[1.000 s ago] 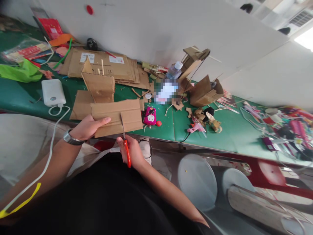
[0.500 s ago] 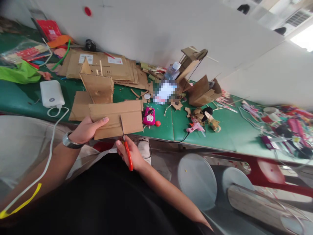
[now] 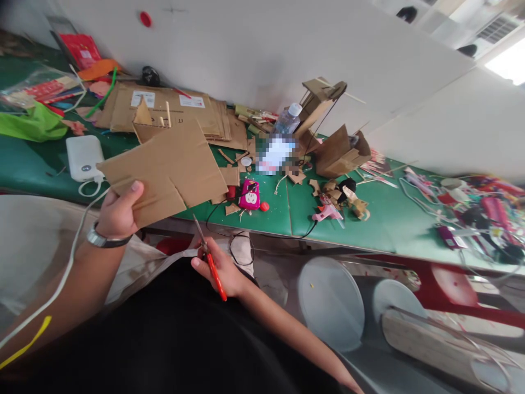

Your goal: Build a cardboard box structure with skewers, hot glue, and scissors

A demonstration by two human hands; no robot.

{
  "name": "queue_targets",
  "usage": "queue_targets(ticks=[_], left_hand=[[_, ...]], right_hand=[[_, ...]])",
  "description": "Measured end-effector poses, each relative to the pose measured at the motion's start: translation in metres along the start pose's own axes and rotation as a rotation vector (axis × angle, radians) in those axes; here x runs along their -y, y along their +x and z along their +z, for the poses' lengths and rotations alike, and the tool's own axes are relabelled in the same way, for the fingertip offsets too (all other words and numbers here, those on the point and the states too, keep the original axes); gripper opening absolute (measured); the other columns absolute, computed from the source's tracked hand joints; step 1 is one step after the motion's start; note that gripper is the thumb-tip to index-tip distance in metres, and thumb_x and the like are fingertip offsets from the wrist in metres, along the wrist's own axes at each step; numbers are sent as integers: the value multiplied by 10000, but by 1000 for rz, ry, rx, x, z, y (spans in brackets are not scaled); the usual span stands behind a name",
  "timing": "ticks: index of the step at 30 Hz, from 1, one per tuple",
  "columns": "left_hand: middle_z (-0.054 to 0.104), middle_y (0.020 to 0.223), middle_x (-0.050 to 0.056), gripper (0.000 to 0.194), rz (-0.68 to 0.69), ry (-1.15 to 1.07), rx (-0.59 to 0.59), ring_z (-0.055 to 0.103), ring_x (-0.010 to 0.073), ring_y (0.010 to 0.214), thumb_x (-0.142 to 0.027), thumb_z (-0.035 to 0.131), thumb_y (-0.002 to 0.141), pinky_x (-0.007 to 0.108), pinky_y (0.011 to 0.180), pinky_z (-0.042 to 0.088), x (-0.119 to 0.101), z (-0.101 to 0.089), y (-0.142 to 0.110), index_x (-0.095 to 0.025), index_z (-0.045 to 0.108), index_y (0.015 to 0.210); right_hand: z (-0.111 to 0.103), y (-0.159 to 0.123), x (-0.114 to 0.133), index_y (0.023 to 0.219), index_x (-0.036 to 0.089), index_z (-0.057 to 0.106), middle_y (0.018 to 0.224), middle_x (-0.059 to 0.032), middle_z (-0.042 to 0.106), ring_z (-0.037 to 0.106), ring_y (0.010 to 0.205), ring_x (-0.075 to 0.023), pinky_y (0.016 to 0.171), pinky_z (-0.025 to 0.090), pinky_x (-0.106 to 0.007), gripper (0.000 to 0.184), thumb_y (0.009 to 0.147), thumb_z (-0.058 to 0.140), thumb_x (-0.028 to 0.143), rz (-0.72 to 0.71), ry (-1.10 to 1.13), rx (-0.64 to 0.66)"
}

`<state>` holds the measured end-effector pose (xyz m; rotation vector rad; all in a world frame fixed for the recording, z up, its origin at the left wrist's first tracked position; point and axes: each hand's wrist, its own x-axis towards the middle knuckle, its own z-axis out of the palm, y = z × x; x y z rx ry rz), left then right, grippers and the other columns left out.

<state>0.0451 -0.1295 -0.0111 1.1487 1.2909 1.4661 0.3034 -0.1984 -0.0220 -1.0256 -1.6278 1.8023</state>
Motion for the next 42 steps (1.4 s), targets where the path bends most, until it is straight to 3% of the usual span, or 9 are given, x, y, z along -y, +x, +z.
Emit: queue_targets(ticks=[4,13,21,24,27,30,34,38,42], left_hand=[[807,1270,42,624,-83,-169,0,677,362,1378,-665,829,813,524,1196,566,0,3,-3,-330,751,1335],[808,1265,134,780,-259,-125,225,713,398,1295,-652,877,759,549,1147,575,9,19,-11,-195,726,1373],[813,1215,121,575,-149,-48,365,723,346,1246,-647,786,870,474,1110,577,9,19,-7,-198,776,1227],[792,945,72,519,-154,4,464,749,249,864,-688,761,873,375,794,625,6,18,-4,-202,763,1054],[593,664,-19,539,-193,-50,489,564,134,554,-748,718,885,279,553,487,5,20,-2,-218,632,838],[452,561,-50,659,-332,-201,493,475,117,461,-876,578,888,274,484,405,3,22,-2,-241,488,738],[565,542,-14,872,-638,-303,694,518,152,414,-1027,394,808,284,454,413,-2,26,-4,-221,657,1009],[816,930,114,826,-733,-385,773,762,226,731,-820,823,703,302,637,576,-4,34,-11,-204,696,1238],[834,1125,127,618,-653,-383,609,801,295,996,-489,1008,621,403,894,633,2,42,-14,-197,757,1104]], right_hand=[[3,-3,-7,1192,261,536,1041,-50,609,588,880,-192,783,498,-344,530,975,634,734,-85,124,-143],[-5,21,20,1180,275,585,1080,-90,713,718,951,-281,730,605,-412,494,908,653,681,-262,351,-674],[-15,26,37,1352,280,575,1108,-66,718,687,828,-223,588,545,-321,593,820,774,452,-227,416,-767],[-23,26,37,1314,284,586,1110,-81,708,683,855,-233,606,538,-330,556,832,746,509,-254,332,-803],[-37,24,38,1284,299,576,1044,-63,671,666,836,-226,630,535,-339,547,810,758,502,-336,278,-848],[-52,21,41,1223,310,558,980,-39,642,651,814,-219,631,530,-334,558,757,808,487,-421,252,-872],[-67,17,50,1009,336,483,839,0,587,623,774,-236,716,561,-406,544,725,839,632,-499,167,-752],[-74,17,54,874,319,377,697,29,499,622,818,-269,929,554,-515,687,666,845,777,-568,82,-620],[-68,21,51,963,330,409,901,-12,650,683,1042,-296,1000,539,-523,627,705,886,645,-498,146,-633]])
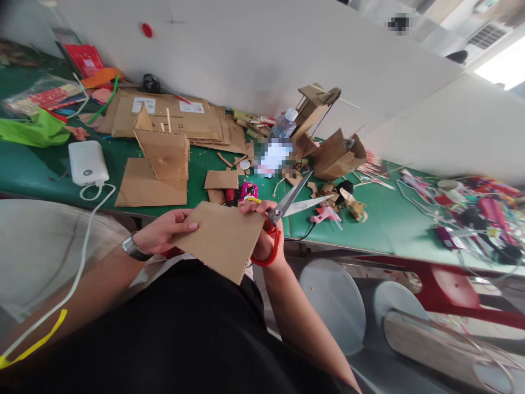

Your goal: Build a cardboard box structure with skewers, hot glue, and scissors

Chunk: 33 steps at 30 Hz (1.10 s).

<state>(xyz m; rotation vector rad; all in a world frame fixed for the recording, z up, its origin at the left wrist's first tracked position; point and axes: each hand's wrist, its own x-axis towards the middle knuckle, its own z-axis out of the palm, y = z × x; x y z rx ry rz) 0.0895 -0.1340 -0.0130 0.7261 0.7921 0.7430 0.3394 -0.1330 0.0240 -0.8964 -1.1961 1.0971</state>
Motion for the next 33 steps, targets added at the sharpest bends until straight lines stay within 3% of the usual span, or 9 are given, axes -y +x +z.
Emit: queue_targets(ticks=[3,6,9,12,15,18,27,33], left_hand=[[842,1127,120,564,127,5,-189,801,319,1032,-479,971,666,457,942,641,4,-5,6,-196,761,1106],[830,1206,131,595,255,11,-304,790,337,1127,-500,925,726,479,980,644,8,-12,9,-195,744,1204],[801,1305,147,604,358,64,-376,754,348,1240,-508,915,761,492,1062,620,12,-16,11,-177,747,1238],[785,1347,152,622,375,139,-386,730,355,1294,-493,948,738,504,1130,587,17,-15,10,-169,764,1236],[789,1340,149,634,364,181,-332,738,351,1279,-483,959,733,515,1152,572,18,-11,8,-169,765,1248],[796,1322,149,634,356,207,-314,739,352,1268,-505,951,739,530,1156,564,16,-5,6,-164,766,1241],[809,1280,161,621,395,388,-410,741,377,1246,-578,928,738,530,1146,563,4,1,-3,-146,788,1162],[834,1212,145,565,451,412,-439,773,358,1197,-555,922,730,499,1109,603,1,5,-3,-156,805,1111]], right_hand=[[7,-6,-5,1085,336,424,1128,-53,708,711,1066,-295,918,573,-489,539,790,800,586,128,2,-99],[7,-12,-12,1119,330,460,1070,-41,683,712,939,-267,804,586,-434,459,862,667,649,177,-30,-114],[4,-18,-20,1122,309,516,981,-26,665,690,868,-250,741,587,-397,503,820,745,641,230,-140,-62],[6,-20,-23,1138,282,553,999,-29,710,709,924,-261,800,610,-402,569,745,873,541,281,-200,-81],[13,-20,-19,1192,267,589,1116,-48,767,746,995,-276,904,622,-440,584,741,899,468,346,-111,-101],[21,-20,-14,1215,252,631,1111,-56,788,757,948,-278,845,627,-431,540,773,879,436,398,-122,-95],[22,-25,-24,1214,248,653,1107,-75,784,737,915,-248,714,614,-357,549,778,884,489,318,-273,-159],[24,-22,-28,1170,222,685,1089,-68,809,759,980,-239,873,621,-382,478,831,853,514,158,-321,-158]])
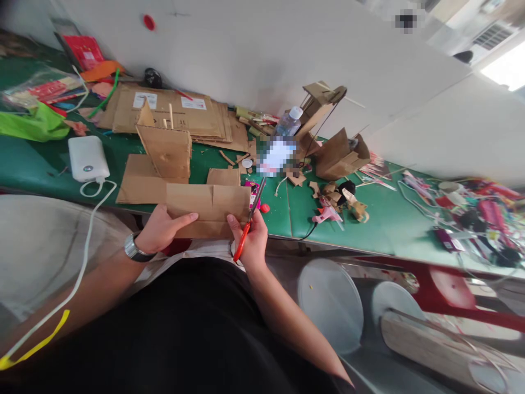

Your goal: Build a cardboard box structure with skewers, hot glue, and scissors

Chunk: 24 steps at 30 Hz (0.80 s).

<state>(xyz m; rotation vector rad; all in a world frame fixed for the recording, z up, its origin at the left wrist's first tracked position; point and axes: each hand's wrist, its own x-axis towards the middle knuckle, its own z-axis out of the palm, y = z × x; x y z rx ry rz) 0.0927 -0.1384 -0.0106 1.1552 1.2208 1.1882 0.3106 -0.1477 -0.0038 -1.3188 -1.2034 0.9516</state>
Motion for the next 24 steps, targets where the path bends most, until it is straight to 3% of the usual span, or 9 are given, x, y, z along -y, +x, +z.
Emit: queue_targets(ticks=[10,19,24], left_hand=[[857,1073,147,466,59,218,-161,819,363,1054,-544,919,736,443,909,683,-1,2,-3,-158,827,982],[863,977,132,443,161,395,-214,829,359,986,-588,850,809,408,868,659,4,4,-7,-165,847,941],[860,989,145,476,118,358,-254,819,382,1028,-615,858,789,431,878,656,7,2,-3,-158,839,921]], right_hand=[[13,5,-1,1118,194,689,1047,-72,808,755,964,-235,902,625,-393,375,863,826,433,-166,-108,-81],[15,2,-8,1062,193,678,990,-63,783,740,947,-240,918,620,-396,386,844,843,465,-170,-217,-136],[22,6,-6,1076,183,688,1009,-82,783,739,959,-242,925,619,-410,380,854,829,458,-191,-182,-130]])
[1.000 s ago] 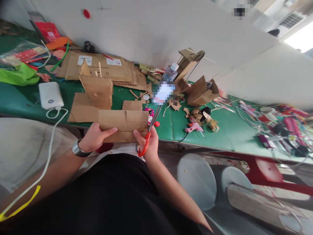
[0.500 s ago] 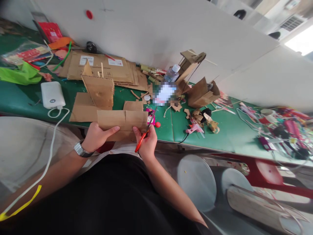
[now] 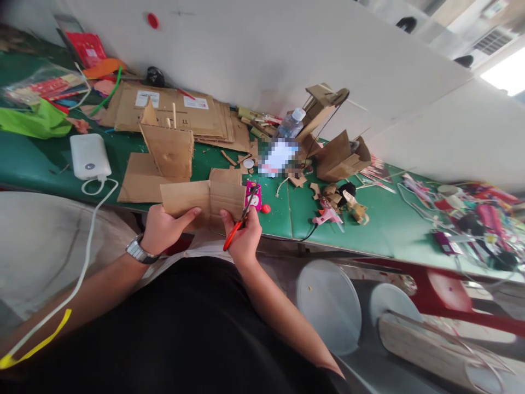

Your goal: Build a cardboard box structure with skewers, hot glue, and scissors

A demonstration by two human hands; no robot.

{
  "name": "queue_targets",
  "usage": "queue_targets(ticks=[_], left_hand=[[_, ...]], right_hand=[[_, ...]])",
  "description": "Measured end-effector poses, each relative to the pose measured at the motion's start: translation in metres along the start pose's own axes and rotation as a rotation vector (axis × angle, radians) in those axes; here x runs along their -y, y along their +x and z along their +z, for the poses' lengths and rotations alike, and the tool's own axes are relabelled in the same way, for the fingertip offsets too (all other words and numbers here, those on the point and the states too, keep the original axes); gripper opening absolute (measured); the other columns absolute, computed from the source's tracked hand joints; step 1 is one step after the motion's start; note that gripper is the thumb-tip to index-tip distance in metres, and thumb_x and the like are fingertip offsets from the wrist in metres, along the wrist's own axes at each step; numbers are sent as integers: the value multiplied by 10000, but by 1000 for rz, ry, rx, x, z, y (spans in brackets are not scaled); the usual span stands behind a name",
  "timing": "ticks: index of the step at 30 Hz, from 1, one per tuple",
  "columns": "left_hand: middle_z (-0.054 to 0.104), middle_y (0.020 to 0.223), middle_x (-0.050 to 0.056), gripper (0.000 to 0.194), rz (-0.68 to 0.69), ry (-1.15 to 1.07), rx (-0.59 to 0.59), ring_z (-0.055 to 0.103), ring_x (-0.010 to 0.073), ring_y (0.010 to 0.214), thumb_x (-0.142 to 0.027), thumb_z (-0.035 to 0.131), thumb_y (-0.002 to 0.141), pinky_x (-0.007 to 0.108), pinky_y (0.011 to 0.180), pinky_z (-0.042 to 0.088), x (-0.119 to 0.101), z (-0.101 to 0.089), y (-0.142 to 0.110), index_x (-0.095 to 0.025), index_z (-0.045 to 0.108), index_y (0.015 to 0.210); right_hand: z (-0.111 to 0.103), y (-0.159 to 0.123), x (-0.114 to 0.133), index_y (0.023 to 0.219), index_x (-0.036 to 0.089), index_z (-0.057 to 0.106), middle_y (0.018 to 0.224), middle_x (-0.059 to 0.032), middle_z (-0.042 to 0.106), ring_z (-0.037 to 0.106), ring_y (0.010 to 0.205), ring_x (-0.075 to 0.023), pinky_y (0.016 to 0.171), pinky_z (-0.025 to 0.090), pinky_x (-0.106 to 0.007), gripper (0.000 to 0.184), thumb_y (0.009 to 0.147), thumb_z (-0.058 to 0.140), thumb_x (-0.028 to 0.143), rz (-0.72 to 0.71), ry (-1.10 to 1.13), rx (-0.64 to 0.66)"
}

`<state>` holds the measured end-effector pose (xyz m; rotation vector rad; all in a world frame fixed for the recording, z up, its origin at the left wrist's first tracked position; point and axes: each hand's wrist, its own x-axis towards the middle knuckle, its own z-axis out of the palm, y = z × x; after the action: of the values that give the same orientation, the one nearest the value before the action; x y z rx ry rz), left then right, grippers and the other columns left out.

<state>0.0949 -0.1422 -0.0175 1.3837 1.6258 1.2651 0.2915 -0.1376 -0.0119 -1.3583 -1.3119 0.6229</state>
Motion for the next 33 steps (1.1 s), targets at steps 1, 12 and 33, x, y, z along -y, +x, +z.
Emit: queue_targets(ticks=[1,12,33], left_hand=[[860,1023,146,486,-18,-52,14,814,377,1050,-608,869,780,436,902,659,0,-1,1,-155,836,953],[828,1178,175,596,-132,-371,49,778,370,1162,-664,829,817,494,1038,638,2,-8,12,-141,807,1103],[741,1088,165,585,143,15,15,693,422,1152,-331,849,597,569,1115,549,46,-32,27,-202,816,1166]], right_hand=[[0,2,1,1094,182,695,1028,-81,780,736,966,-238,930,618,-410,377,865,816,456,-1,29,13],[-23,6,-13,1063,266,588,719,57,564,507,553,-114,496,412,-247,450,894,777,637,313,369,246],[-43,-46,23,1175,272,481,865,47,454,358,660,-106,581,276,-253,500,930,774,595,601,512,1034]])
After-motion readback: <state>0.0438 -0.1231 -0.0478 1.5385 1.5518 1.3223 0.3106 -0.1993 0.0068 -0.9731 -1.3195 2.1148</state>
